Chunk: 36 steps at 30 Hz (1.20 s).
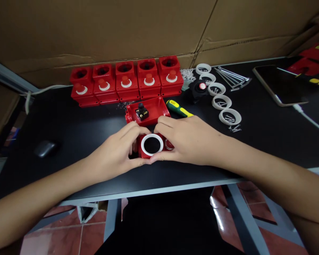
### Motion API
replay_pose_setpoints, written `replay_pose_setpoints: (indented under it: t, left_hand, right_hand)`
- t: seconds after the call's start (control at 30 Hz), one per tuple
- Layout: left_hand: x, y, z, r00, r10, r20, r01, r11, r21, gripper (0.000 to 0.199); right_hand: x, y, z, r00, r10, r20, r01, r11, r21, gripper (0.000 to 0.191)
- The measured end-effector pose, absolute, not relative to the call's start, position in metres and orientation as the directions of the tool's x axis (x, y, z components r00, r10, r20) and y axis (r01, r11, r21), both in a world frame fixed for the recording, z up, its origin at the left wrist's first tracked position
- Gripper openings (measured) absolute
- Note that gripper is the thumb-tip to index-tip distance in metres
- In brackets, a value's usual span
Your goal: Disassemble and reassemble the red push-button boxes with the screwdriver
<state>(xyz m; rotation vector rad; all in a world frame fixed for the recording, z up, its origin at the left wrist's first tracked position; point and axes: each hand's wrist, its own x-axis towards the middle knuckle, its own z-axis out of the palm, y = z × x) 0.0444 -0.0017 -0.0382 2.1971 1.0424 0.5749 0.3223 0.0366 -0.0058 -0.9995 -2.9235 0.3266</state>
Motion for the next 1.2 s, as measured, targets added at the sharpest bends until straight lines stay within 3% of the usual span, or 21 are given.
replay_pose_setpoints:
  t: [0.33, 0.5, 0.63, 0.83, 0.97, 1.2]
  left_hand:
    - [0.042, -0.002, -0.035, 0.535, 0.844, 0.022, 0.545, -0.365, 0.755, 0.064]
    - [0.041, 0.0, -0.036, 0.513, 0.858, 0.031, 0.54, -0.351, 0.765, 0.073]
    - [0.042, 0.001, -0.035, 0.509, 0.861, 0.021, 0.546, -0.341, 0.765, 0.069]
    - [0.04, -0.001, -0.035, 0.505, 0.863, 0.032, 0.569, -0.36, 0.739, 0.059]
    - [0.039, -0.001, -0.035, 0.501, 0.865, 0.034, 0.586, -0.368, 0.722, 0.062]
    - [0.042, 0.0, -0.031, 0.559, 0.826, 0.063, 0.596, -0.454, 0.662, 0.053]
  right_hand:
    - [0.326, 0.041, 0.003, -0.804, 0.585, -0.112, 0.595, 0.781, -0.19, 0.06]
    - [0.338, 0.048, -0.003, -0.847, 0.528, -0.057, 0.522, 0.806, -0.28, 0.042]
    - [0.344, 0.051, -0.003, -0.859, 0.507, -0.066, 0.499, 0.803, -0.325, 0.035]
    - [0.346, 0.051, -0.003, -0.873, 0.483, -0.068, 0.477, 0.816, -0.326, 0.035]
    - [0.345, 0.051, -0.004, -0.866, 0.493, -0.086, 0.492, 0.806, -0.328, 0.034]
    - [0.348, 0.052, -0.001, -0.865, 0.496, -0.069, 0.478, 0.778, -0.408, 0.047]
